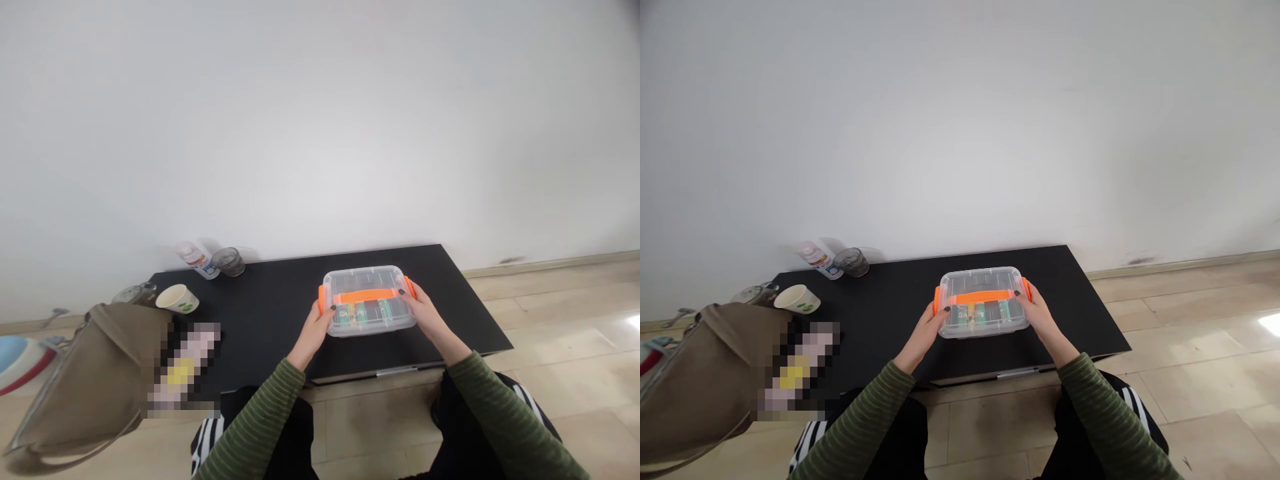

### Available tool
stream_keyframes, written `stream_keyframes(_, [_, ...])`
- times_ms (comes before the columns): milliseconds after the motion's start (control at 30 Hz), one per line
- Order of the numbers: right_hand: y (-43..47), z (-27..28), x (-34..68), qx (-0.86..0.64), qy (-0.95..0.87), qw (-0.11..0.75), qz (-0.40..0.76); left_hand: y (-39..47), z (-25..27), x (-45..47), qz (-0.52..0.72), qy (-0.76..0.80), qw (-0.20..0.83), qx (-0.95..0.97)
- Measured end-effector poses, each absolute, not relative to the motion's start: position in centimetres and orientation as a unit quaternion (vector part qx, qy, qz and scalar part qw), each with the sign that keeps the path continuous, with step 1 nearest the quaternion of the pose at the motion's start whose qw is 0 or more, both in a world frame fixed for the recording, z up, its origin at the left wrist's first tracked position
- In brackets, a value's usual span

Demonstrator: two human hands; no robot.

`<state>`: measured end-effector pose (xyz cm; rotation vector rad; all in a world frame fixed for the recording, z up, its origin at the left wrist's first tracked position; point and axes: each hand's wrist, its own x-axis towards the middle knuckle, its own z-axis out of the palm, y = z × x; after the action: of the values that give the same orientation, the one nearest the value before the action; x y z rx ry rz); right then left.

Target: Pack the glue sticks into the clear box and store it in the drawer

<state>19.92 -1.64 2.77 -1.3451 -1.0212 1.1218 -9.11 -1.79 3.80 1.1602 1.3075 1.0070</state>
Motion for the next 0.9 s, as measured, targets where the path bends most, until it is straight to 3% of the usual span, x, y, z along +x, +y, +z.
stream_keyframes(633, [-1.50, 2.56, 19.60, -0.610, -0.498, 0.473, 0.394, -1.86, 4.49, -8.91, 0.371, 0.566, 0.463, 0.571])
stream_keyframes(900, [-1.44, 2.36, 19.66, -0.607, -0.500, 0.481, 0.388, -1.64, 3.77, -8.99, 0.398, 0.550, 0.483, 0.554])
